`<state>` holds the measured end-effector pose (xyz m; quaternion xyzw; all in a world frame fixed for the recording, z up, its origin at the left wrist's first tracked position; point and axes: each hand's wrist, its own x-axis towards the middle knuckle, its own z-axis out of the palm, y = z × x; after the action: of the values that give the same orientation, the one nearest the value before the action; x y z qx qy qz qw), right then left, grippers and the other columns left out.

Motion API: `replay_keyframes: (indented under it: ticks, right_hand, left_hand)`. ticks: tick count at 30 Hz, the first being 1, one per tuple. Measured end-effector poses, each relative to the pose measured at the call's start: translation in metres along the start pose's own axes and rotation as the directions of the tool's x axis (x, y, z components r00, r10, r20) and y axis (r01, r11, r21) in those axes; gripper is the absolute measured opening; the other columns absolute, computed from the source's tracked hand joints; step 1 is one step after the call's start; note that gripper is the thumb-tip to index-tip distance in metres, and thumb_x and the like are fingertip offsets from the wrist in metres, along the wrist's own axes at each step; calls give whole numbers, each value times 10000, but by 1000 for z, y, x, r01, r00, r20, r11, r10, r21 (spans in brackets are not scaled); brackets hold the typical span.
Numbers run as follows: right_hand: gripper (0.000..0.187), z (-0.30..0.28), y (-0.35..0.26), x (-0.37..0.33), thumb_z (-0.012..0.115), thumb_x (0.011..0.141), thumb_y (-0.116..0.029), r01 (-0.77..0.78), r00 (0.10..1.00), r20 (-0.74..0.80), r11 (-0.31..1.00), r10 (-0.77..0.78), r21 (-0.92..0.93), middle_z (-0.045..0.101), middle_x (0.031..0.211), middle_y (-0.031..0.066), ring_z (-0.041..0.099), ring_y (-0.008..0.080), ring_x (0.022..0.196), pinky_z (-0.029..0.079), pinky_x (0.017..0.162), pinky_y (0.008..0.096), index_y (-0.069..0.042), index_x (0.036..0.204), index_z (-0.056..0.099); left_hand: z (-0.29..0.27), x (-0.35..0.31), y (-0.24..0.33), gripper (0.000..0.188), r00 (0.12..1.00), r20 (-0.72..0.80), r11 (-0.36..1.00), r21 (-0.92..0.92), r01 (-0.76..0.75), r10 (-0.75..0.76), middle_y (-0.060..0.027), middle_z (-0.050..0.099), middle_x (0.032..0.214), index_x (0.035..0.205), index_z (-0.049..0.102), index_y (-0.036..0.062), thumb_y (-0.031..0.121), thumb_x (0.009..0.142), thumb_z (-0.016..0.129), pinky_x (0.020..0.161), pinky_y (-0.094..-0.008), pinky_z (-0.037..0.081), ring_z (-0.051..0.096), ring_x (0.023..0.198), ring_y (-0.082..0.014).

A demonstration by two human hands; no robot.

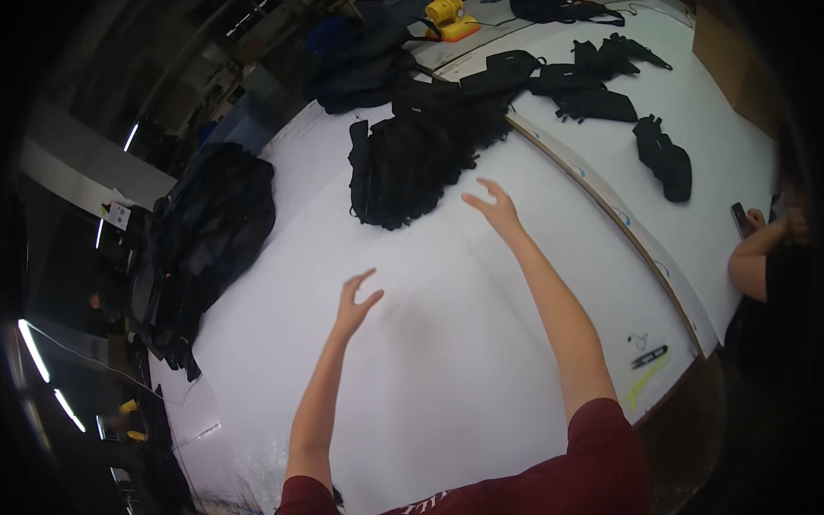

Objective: Group black fabric pouches into stacks and place them into a large cardboard shipping box.

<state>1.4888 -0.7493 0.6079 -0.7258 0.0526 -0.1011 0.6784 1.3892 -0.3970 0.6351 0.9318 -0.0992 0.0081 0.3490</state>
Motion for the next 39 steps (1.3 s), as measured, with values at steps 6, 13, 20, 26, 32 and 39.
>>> replay_keyframes:
  ticks: [6,13,20,26,32,39]
  right_hand:
    - [1256,24,-37,228,764,500,-717,147,956,-121,793,-268,-592,187,1470,308,248,427,1361,187,1101,527,-208,1480,166]
    - [969,56,27,233,853,599,-372,129,992,39,949,-123,-289,494,1318,162,486,288,1217,415,999,381,-194,1401,340]
    - [770,73,20,185,795,618,-160,32,997,-77,962,-11,270,555,1190,122,546,242,1088,457,913,339,-163,1304,444]
    - [778,56,-20,50,761,697,-76,-175,984,82,816,155,550,507,1246,87,490,212,1162,418,973,338,-91,1367,366]
    - [820,6,-62,-195,750,706,-52,-431,901,233,687,367,585,452,1306,74,428,203,1228,368,1040,348,-104,1399,315]
    - [870,-48,-54,-385,773,686,-86,-544,829,376,756,415,365,429,1336,96,415,234,1249,348,1052,360,-77,1413,294]
  left_hand:
    - [-13,232,22,1179,961,-244,965,189,181,-132,-338,188,1453,1476,118,341,567,563,829,1006,-602,288,281,1321,-486]
    - [72,280,26,1243,961,-201,898,358,254,-192,-340,289,1406,1488,56,305,416,546,858,960,-545,381,478,1159,-494]
    - [62,271,35,760,942,-336,990,122,73,-28,-161,536,1262,1352,435,70,149,662,744,911,-367,475,588,1064,-324]
    - [42,140,65,652,929,-369,988,-136,-67,12,-143,579,1195,1273,495,21,26,653,697,892,-344,472,594,1055,-316]
    - [35,-116,128,656,937,-328,953,-303,18,-122,-140,587,1164,1238,519,14,9,614,723,875,-341,477,601,1041,-293]
    - [49,-355,176,843,915,-273,951,-170,258,-298,-237,451,1309,1349,471,142,62,572,786,973,-433,414,486,1166,-409]
